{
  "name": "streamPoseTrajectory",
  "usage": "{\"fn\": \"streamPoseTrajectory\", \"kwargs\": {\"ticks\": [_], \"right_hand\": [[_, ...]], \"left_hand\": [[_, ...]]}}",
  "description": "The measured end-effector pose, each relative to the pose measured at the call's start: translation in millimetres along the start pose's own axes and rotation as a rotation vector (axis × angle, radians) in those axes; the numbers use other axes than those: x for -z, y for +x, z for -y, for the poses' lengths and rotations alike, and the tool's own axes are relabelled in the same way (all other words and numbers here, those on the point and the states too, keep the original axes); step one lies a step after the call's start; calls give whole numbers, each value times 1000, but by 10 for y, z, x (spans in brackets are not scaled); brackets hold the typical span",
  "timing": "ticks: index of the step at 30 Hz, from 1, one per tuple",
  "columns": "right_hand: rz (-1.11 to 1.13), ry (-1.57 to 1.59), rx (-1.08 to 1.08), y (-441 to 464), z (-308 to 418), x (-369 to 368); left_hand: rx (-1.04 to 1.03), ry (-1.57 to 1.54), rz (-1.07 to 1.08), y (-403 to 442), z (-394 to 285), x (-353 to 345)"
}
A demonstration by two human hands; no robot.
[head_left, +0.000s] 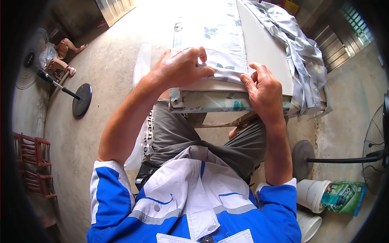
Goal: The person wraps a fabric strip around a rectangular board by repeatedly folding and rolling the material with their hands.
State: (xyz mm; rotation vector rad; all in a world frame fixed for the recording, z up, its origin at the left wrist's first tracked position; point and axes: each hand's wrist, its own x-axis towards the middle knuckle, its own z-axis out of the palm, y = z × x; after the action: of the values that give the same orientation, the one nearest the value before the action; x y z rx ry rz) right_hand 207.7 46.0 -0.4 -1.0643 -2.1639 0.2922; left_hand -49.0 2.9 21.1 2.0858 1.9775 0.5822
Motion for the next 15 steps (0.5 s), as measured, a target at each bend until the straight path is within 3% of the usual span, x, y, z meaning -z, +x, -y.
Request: {"fn": "streamPoseTrajectory", "kwargs": {"ticks": [7,10,14,15], "right_hand": [[32,-142,2,14,4,-24],[-98,-301,198,-121,197,-108],[-31,-216,460,-282,540,-430],[-8,-193,442,-280,567,-477]], "left_hand": [[9,71,-8,-21,13,-5],[5,68,-16,-31,15,-16],[45,61,-15,-37,-7,-8],[50,57,-20,-28,26,-28]]}}
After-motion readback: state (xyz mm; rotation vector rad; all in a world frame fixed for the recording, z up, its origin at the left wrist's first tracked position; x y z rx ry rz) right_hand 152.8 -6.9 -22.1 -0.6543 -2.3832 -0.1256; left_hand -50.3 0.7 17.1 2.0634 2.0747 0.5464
